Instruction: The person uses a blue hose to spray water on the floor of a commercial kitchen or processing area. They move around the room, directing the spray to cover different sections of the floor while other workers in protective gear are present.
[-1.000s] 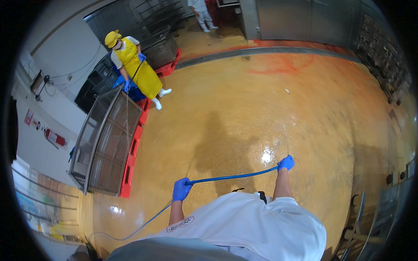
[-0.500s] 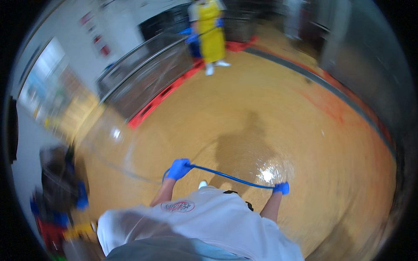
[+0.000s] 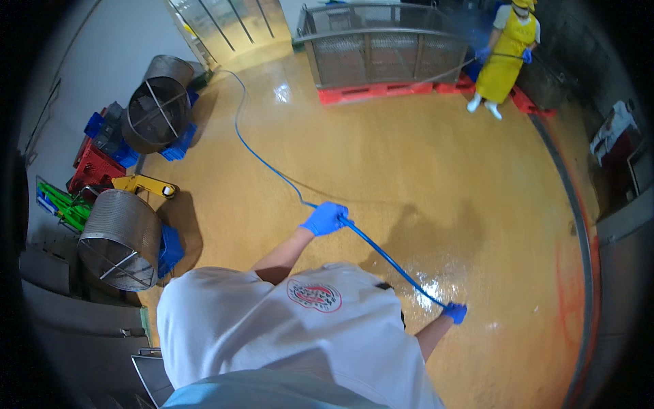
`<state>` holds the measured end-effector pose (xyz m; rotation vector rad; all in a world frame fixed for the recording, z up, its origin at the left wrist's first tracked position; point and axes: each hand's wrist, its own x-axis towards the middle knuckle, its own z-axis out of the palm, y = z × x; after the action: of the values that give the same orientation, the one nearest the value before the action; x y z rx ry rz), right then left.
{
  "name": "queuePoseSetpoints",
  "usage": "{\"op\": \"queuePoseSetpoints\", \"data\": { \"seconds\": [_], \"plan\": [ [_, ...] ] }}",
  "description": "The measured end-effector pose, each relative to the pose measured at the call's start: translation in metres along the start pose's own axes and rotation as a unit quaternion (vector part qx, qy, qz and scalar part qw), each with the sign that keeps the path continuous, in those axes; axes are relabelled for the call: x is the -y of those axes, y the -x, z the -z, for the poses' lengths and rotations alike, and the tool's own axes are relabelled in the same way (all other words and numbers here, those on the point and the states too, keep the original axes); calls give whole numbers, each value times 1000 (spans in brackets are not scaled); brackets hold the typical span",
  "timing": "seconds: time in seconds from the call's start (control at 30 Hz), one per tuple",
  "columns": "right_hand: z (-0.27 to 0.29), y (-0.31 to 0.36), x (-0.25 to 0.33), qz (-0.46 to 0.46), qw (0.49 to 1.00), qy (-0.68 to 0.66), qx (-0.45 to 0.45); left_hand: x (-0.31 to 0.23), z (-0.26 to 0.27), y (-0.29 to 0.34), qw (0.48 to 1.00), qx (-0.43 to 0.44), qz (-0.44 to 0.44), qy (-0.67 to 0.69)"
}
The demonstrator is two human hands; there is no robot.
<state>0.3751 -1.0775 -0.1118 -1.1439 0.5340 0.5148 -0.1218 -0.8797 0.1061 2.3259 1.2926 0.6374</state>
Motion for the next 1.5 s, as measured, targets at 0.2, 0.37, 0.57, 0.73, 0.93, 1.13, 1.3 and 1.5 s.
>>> {"op": "queuePoseSetpoints", "data": {
  "seconds": [0.2, 0.37, 0.57, 0.73, 0.93, 1.13, 1.3, 1.5],
  "plan": [
    [9, 12, 14, 49, 987, 91, 122, 5, 31, 33, 996, -35, 25, 76],
    [-27, 143, -24, -1, 991, 113, 71, 42, 78, 118, 992, -41, 115, 43],
    [-3, 218, -45, 22, 993, 96, 60, 79, 102, 180, 983, -4, 168, 71],
    [16, 246, -51, 63, 992, 98, 50, 109, 102, 202, 991, -1, 124, 55],
    [39, 272, -59, 53, 998, 31, 20, 121, 105, 209, 987, 11, 128, 100],
    [59, 271, -49, 82, 996, 15, 15, 109, 104, 211, 989, 23, 120, 87],
    [107, 272, -21, 112, 994, -5, -3, 72, 95, 224, 995, 30, 72, 66],
    [226, 279, 21, 134, 989, -43, -50, 22, 64, 245, 994, 106, -6, 27]
  ]
}}
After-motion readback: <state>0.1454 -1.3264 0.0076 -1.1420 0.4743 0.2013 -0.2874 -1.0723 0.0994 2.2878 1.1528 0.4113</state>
